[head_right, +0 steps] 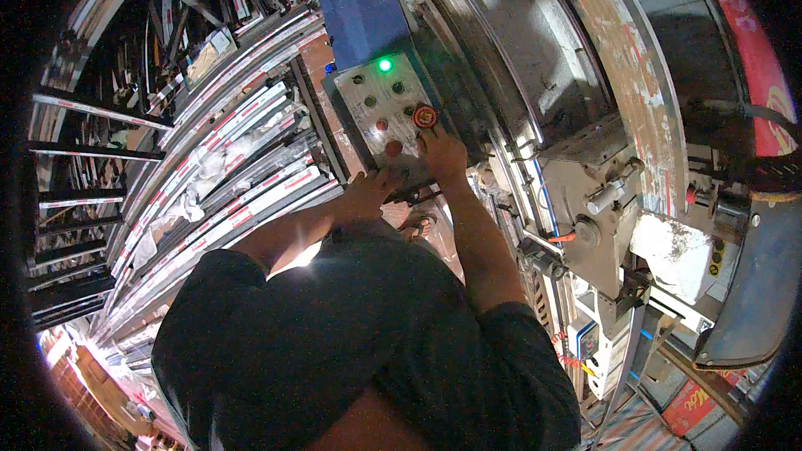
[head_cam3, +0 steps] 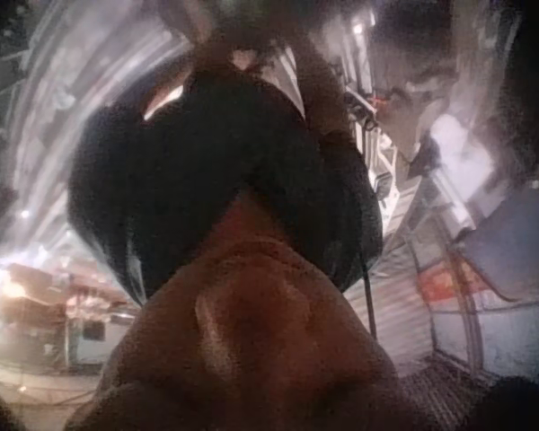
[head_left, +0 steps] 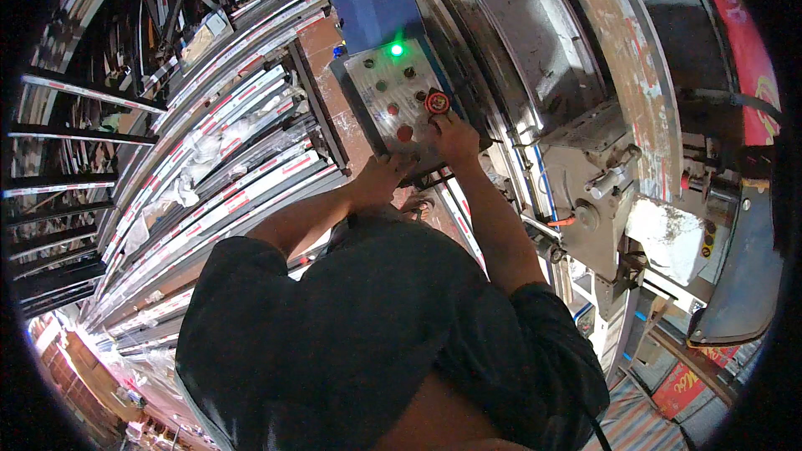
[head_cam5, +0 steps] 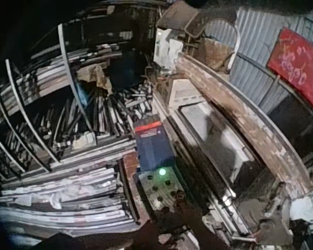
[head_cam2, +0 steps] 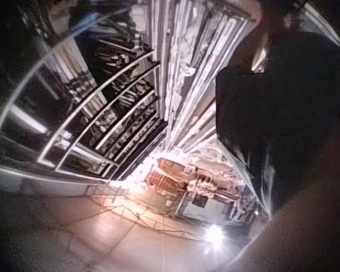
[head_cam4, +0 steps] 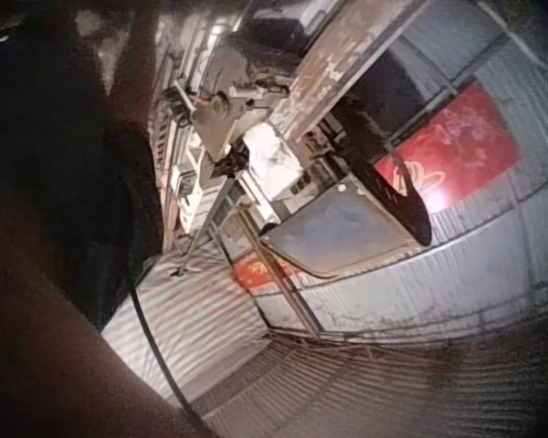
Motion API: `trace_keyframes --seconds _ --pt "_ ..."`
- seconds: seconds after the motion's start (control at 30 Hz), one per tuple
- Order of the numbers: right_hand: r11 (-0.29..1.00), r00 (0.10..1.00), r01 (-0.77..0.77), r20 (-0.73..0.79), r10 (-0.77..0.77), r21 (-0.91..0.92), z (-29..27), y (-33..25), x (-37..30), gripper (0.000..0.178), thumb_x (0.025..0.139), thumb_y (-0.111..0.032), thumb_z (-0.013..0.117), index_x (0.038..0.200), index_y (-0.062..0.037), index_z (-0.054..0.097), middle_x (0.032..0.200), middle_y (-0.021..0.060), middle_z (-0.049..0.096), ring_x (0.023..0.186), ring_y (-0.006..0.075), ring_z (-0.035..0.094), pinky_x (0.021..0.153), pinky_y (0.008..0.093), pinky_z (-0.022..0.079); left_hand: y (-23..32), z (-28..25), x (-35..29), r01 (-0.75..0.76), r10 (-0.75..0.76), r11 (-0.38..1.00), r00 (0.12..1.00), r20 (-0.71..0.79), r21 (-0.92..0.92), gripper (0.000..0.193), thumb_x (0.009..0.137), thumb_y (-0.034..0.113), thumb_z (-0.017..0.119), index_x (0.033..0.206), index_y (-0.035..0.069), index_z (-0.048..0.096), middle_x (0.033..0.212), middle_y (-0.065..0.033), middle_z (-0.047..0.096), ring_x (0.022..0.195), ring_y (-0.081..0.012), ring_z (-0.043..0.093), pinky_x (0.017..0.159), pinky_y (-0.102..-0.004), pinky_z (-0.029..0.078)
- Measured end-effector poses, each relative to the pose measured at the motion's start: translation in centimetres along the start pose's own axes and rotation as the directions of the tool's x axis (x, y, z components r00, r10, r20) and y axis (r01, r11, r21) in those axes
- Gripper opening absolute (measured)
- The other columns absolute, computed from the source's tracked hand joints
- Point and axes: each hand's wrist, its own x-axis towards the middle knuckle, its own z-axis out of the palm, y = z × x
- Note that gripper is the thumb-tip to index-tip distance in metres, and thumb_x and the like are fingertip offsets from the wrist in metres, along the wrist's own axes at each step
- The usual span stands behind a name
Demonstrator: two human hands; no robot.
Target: The person operates a metal cutting saw to cut square metal tubes. They load a tube into the saw, activate the cutting cycle, remove the cut piece, and repeat the process with additional tubes.
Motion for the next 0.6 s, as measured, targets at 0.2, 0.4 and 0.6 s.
trace_keyframes --seconds 0.2,0.4,0.6 --pt "0.994 1.000 -0.029 0.003 0.030 -0.107 3.0 1.0 -0.8 0.025 0.101 -0.039 0.064 0.106 -0.0177 0.076 0.099 0.0125 0.078 0.079 0.0355 0.077 0.068 0.0516 0.062 0.0 0.9 0.5 -0.148 0.110 0.983 0.948 -0.298 -0.107 0.092 0.085 0.022 0.077 0.168 0.009 0.038 0.161 -0.0294 0.048 0.146 -0.0479 0.051 0.116 -0.0580 0.047" --pt "0.978 0.962 -0.207 0.187 0.197 0.036 0.2 0.0 -0.3 0.028 0.096 -0.031 0.065 0.112 -0.0109 0.075 0.100 0.0164 0.080 0.091 0.0407 0.079 0.078 0.0547 0.063 1.0 0.7 2.4 -0.195 0.162 0.959 0.973 -0.166 -0.207 0.097 0.085 0.039 0.080 0.168 0.015 0.038 0.151 -0.0305 0.055 0.135 -0.0523 0.058 0.111 -0.0598 0.051" --pt "0.979 0.980 -0.120 0.176 0.090 0.167 -2.3 0.2 -7.9 0.042 0.099 -0.037 0.067 0.131 -0.0108 0.066 0.101 0.0196 0.077 0.093 0.0449 0.077 0.078 0.0577 0.061 2.9 0.7 2.7 0.065 -0.065 0.998 0.997 0.040 0.018 0.126 0.076 0.063 0.087 0.170 0.006 0.026 0.160 -0.0328 0.045 0.137 -0.0534 0.057 0.109 -0.0607 0.052"
